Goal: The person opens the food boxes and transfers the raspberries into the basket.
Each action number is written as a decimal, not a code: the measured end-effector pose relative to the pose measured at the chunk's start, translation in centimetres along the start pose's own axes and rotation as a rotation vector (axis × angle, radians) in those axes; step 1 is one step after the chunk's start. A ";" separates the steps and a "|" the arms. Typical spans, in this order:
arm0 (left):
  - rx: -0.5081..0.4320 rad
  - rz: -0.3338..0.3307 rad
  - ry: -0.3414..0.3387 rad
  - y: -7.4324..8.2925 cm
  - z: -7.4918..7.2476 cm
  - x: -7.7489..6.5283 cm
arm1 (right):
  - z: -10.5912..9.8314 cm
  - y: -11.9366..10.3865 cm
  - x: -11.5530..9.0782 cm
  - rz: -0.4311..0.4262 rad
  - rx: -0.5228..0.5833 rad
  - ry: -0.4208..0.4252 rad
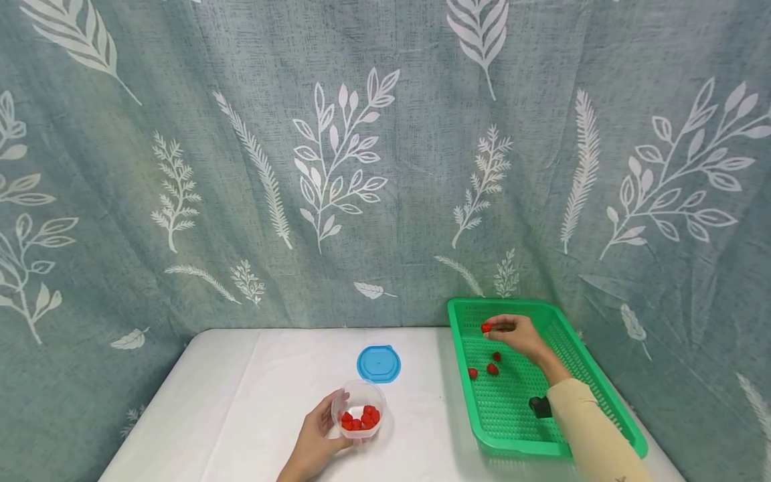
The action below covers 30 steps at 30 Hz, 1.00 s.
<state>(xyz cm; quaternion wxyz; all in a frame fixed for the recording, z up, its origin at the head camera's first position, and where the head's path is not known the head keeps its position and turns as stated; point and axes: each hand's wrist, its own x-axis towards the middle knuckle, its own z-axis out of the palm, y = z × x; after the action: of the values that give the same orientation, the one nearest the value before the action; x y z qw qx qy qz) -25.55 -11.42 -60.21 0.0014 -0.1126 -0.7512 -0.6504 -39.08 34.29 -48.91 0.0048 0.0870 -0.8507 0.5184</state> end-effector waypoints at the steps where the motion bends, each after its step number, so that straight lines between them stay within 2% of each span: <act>1: -0.008 -0.003 0.000 0.1 0.0 0.0 | 0.0 0.3 0.0 0.004 -0.007 -0.013; 8: -0.027 -0.007 -0.008 0.2 -0.1 -0.2 | 0.3 1.8 0.1 0.046 -0.013 -0.028; 14: -0.019 -0.017 0.002 0.2 0.0 -0.3 | 0.1 2.1 0.0 -0.031 -0.010 -0.072; 21: -0.012 -0.006 -0.005 0.3 0.0 -0.2 | 0.4 2.5 0.2 0.061 -0.089 -0.045; 30: 0.038 -0.019 -0.001 0.3 -0.1 0.0 | 0.6 1.2 0.2 0.069 -0.131 -0.063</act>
<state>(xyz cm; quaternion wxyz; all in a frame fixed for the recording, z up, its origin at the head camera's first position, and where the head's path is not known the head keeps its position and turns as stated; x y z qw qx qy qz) -25.56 -11.50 -59.89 -0.0028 -0.1058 -0.7643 -0.6361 -39.42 34.31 -50.25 -0.0343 0.0733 -0.8850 0.4586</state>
